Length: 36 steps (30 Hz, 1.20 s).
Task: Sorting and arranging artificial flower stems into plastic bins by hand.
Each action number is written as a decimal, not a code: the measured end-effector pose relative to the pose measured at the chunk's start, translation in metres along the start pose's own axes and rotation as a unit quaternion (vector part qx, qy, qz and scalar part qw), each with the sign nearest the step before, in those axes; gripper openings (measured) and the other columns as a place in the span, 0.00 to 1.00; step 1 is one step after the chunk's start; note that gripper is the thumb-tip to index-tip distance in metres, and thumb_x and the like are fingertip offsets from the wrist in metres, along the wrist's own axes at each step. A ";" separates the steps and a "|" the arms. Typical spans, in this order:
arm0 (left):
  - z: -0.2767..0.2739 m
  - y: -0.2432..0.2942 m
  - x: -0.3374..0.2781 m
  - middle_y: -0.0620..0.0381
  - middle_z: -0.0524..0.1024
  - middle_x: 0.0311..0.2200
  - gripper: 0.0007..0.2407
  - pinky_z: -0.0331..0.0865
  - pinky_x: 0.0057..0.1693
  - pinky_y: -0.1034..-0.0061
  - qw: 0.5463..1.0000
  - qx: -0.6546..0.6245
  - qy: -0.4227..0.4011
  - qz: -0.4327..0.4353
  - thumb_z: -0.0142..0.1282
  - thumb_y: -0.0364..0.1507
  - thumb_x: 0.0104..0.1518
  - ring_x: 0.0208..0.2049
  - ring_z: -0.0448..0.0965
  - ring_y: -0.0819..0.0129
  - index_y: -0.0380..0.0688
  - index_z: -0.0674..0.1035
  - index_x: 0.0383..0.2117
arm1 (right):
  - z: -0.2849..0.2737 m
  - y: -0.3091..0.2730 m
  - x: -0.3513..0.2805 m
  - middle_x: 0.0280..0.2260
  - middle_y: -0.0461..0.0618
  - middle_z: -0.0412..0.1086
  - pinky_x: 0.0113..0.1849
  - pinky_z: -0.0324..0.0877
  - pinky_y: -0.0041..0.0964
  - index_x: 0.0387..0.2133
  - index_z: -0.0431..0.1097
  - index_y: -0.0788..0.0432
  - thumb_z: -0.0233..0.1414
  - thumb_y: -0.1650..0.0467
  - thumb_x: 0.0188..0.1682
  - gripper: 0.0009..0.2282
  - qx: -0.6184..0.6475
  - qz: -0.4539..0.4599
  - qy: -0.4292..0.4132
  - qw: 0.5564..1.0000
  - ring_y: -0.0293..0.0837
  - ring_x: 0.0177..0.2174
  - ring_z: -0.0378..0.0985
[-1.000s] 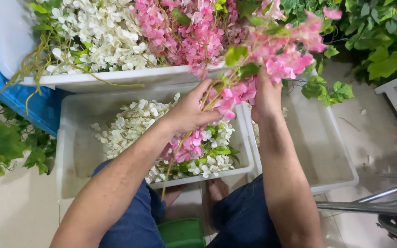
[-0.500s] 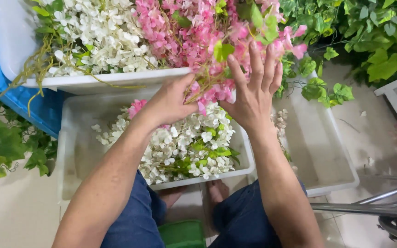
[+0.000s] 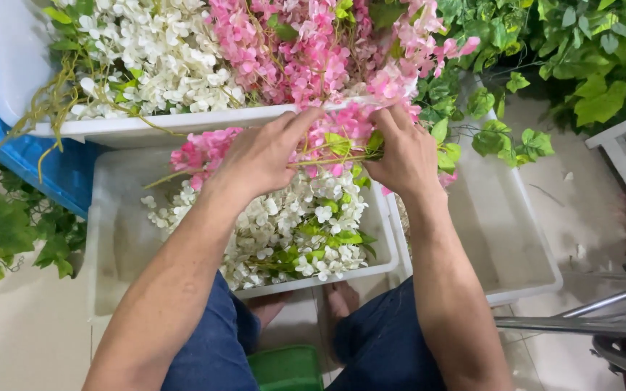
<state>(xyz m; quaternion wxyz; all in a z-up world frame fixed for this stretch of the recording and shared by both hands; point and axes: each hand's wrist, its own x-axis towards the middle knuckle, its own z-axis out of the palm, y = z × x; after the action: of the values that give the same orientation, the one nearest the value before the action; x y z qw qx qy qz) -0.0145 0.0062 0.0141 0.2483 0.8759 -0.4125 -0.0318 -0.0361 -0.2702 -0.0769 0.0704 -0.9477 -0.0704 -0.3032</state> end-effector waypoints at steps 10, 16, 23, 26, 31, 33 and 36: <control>0.067 -0.058 0.039 0.63 0.78 0.33 0.24 0.67 0.45 0.70 0.936 0.176 0.209 0.223 0.63 0.19 0.43 0.38 0.74 0.64 0.56 0.77 0.50 | -0.044 -0.018 -0.003 0.59 0.42 0.68 0.49 0.58 0.67 0.41 0.72 0.53 0.61 0.67 0.29 0.21 0.148 -0.032 -0.225 0.963 0.63 0.60 0.57; 0.091 -0.078 0.067 0.60 0.73 0.37 0.21 0.68 0.46 0.70 0.900 0.251 0.292 0.207 0.58 0.23 0.53 0.37 0.75 0.63 0.52 0.74 0.56 | -0.033 0.006 -0.027 0.29 0.57 0.76 0.39 0.70 0.62 0.38 0.66 0.47 0.64 0.63 0.36 0.18 0.109 0.101 -0.235 0.961 0.67 0.35 0.80; 0.103 -0.090 0.109 0.58 0.69 0.29 0.20 0.65 0.52 0.64 0.854 0.324 0.340 0.223 0.59 0.24 0.43 0.36 0.70 0.61 0.50 0.78 0.47 | -0.038 0.030 -0.048 0.31 0.48 0.73 0.41 0.69 0.53 0.40 0.61 0.50 0.66 0.61 0.30 0.26 -0.036 0.051 -0.129 0.990 0.54 0.37 0.79; 0.094 -0.046 0.118 0.56 0.69 0.29 0.12 0.64 0.57 0.61 0.829 0.325 0.386 0.241 0.57 0.24 0.51 0.37 0.72 0.60 0.48 0.78 0.43 | -0.052 0.033 -0.062 0.34 0.49 0.73 0.42 0.67 0.52 0.42 0.60 0.51 0.66 0.63 0.29 0.27 -0.062 0.083 -0.124 0.987 0.53 0.39 0.77; 0.106 0.002 0.148 0.56 0.80 0.46 0.15 0.58 0.69 0.54 0.851 0.333 0.323 0.245 0.65 0.20 0.53 0.52 0.76 0.58 0.52 0.78 0.46 | -0.081 0.036 -0.094 0.24 0.49 0.58 0.34 0.52 0.43 0.30 0.53 0.54 0.49 0.74 0.32 0.14 -0.031 0.161 -0.081 0.983 0.51 0.27 0.57; 0.111 0.023 0.159 0.52 0.78 0.50 0.19 0.54 0.70 0.50 0.864 0.315 0.288 0.268 0.64 0.18 0.53 0.56 0.73 0.55 0.49 0.76 0.51 | -0.084 0.045 -0.110 0.25 0.50 0.62 0.35 0.54 0.44 0.35 0.57 0.55 0.52 0.74 0.33 0.16 -0.062 0.198 -0.068 0.976 0.51 0.29 0.61; 0.134 0.037 0.187 0.55 0.77 0.44 0.15 0.57 0.69 0.54 0.828 0.335 0.327 0.309 0.62 0.22 0.57 0.54 0.74 0.54 0.51 0.76 0.49 | -0.089 0.057 -0.129 0.30 0.51 0.70 0.37 0.57 0.45 0.36 0.60 0.57 0.61 0.68 0.44 0.15 -0.087 0.240 -0.058 0.965 0.51 0.32 0.66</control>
<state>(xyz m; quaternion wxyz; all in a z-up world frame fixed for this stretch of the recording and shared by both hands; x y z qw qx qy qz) 0.0478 -0.2065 -0.0587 0.0569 0.6917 -0.5414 0.4745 -0.1806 -0.3530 -0.0863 0.0543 -0.9554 0.1813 -0.2267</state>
